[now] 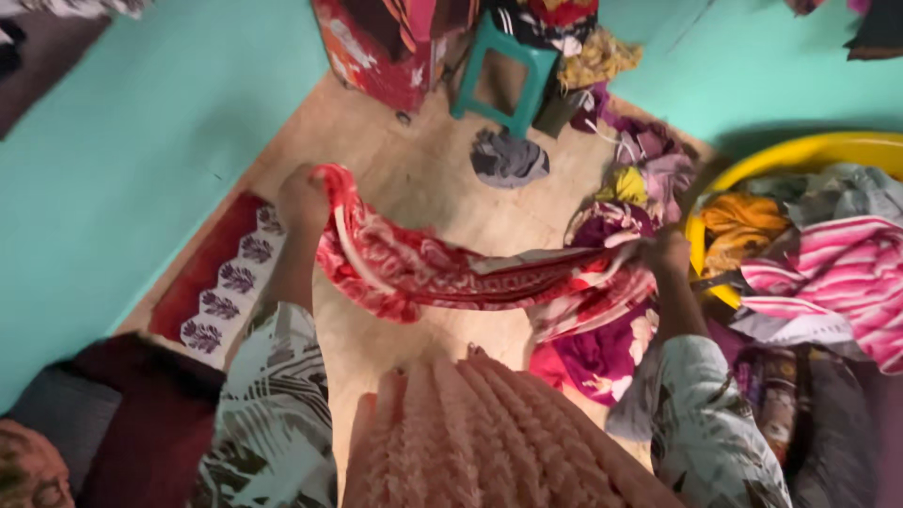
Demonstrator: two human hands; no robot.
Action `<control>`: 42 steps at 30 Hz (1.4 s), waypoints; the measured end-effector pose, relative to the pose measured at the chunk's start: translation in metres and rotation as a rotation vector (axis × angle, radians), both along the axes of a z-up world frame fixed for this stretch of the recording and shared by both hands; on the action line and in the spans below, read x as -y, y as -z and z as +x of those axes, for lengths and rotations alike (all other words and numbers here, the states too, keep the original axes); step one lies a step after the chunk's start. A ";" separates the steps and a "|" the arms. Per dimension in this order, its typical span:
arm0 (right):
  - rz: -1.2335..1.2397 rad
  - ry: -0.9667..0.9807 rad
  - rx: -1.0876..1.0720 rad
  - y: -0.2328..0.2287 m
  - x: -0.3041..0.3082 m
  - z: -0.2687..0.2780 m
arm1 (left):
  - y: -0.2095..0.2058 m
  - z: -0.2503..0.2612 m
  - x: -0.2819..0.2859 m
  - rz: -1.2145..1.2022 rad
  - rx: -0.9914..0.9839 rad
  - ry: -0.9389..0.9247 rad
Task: The person folds a large floral-patterned textile by hand, aligning edges and making multiple folds to create a compact rectangle. They then place the folded item on the floor and pick up another maroon textile to begin folding it.
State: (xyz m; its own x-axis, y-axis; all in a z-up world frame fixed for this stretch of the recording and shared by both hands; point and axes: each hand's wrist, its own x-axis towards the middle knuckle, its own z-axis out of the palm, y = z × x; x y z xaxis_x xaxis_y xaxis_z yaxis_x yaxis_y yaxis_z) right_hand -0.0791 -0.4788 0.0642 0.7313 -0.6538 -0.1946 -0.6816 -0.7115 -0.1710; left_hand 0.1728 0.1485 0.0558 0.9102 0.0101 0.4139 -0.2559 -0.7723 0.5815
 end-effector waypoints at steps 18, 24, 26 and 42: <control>0.641 -0.135 0.061 -0.049 0.036 -0.047 | 0.036 0.006 -0.136 -0.108 -0.458 -0.245; 0.519 1.048 0.562 -0.044 0.043 -0.069 | 0.037 -0.003 -0.165 0.272 -0.261 -0.433; 0.562 0.892 0.565 -0.043 0.040 -0.084 | 0.039 -0.008 -0.170 0.334 -0.241 -0.345; 0.835 0.708 0.436 -0.025 0.050 -0.053 | 0.060 0.005 -0.095 0.743 -0.584 -0.030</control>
